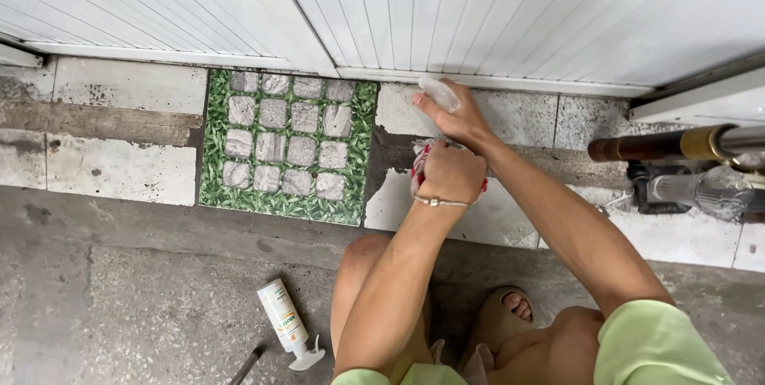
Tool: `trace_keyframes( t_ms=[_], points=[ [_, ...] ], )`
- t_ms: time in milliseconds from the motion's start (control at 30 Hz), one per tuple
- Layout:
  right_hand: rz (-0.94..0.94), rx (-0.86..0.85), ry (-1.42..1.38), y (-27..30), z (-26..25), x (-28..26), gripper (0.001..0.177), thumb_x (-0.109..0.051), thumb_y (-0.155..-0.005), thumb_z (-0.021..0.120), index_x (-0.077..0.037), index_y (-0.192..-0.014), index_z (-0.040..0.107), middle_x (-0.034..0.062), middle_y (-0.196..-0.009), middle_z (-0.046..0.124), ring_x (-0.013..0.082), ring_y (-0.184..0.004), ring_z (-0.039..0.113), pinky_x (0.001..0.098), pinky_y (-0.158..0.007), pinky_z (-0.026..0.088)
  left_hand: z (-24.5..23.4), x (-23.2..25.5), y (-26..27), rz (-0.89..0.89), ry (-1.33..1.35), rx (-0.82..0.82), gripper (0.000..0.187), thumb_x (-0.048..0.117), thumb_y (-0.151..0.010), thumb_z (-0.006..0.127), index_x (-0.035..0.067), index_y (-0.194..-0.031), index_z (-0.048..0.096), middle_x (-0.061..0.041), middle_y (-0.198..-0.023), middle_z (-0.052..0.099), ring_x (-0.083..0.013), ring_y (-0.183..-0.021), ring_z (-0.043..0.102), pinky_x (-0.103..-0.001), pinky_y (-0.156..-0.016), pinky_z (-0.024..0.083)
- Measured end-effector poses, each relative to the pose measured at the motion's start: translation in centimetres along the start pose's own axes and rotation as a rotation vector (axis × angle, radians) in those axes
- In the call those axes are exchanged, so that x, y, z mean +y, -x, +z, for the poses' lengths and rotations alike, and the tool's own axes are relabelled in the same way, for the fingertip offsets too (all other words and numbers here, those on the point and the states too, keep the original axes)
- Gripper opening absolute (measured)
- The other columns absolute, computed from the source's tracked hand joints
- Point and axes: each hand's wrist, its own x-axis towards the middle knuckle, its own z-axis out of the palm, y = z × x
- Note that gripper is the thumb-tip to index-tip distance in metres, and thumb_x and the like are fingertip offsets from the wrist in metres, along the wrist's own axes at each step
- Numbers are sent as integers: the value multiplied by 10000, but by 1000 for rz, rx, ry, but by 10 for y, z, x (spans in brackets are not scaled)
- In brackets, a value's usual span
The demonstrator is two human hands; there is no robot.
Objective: Cleaning the glass and panels of a door using a spray bottle and cloth.
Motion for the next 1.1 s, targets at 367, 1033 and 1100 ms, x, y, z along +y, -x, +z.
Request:
trace_keyframes(
  t_ms=[367, 1033, 1100],
  points=[
    [85, 519, -30, 73, -92, 48, 214, -337, -921, 803, -132, -882, 754, -22, -760, 675, 62, -756, 535, 262, -658, 443, 19, 44, 23, 253, -153, 20, 381, 121, -974, 436, 185, -992, 811, 34, -995, 789, -206, -1028, 730, -425, -919, 376],
    [150, 550, 23, 99, -80, 21, 189, -239, -895, 751, -87, -790, 717, 65, -662, 613, 183, -652, 517, 348, -635, 390, 31, 73, -2, 276, -201, -52, 349, 114, -936, 455, 198, -922, 793, 10, -928, 788, -247, -954, 740, -445, -840, 367],
    [131, 527, -17, 82, -86, 56, 202, -271, -862, 800, -90, -837, 715, 43, -709, 634, 153, -690, 536, 311, -650, 411, 28, 76, -4, 268, -187, -66, 356, 108, -940, 453, 195, -940, 799, 10, -949, 790, -251, -975, 740, -451, -846, 370]
  ],
)
